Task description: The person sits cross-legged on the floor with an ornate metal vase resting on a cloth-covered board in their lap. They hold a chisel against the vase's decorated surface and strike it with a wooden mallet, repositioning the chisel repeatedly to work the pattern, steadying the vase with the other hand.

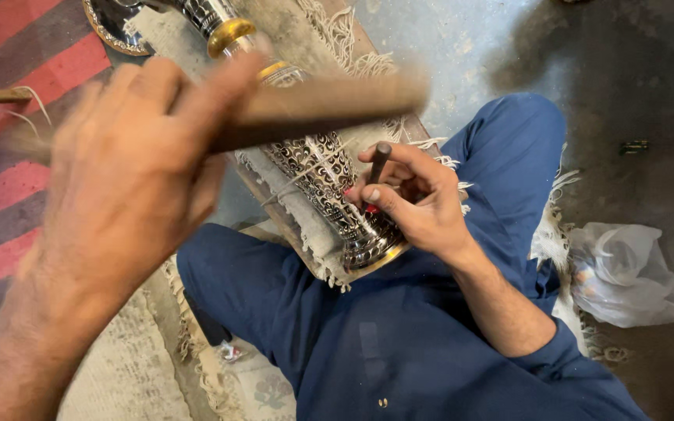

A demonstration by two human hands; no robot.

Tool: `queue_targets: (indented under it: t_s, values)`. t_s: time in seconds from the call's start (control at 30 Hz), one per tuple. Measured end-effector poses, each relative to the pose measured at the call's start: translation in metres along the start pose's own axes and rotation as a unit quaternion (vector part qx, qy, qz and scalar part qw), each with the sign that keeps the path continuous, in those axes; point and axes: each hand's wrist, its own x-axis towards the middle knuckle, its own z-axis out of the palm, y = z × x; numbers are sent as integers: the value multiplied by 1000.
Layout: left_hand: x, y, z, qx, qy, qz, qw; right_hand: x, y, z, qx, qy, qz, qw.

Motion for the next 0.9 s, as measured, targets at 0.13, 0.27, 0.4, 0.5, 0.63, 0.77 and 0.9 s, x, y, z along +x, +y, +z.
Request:
queue_targets:
  t_s: [0.13,0.27,0.4,0.5,0.63,0.77,0.9]
  values:
    - [-3,7,0,-308,-35,-230,923,4,-5,-1,-8,-11,26,1000]
    - [-9,4,4,-261,-50,-169,949,4,-4,2,-2,-10,13,1000]
    - [-14,0,10,-227,-101,-164,955,1,-2,1,-13,-18,-6,1000]
    - [-13,-1,12,-225,-76,-126,963,0,0,2,-38,-5,-16,999]
    - [-1,1,6,-172,-79,-80,979,0,0,5,-38,2,-17,999]
    - [11,3,-13,-28,-52,-23,998,1,-4,3,-43,-3,13,999]
    - [8,3,-8,-309,-37,-235,921,5,-7,0,-70,-27,23,997]
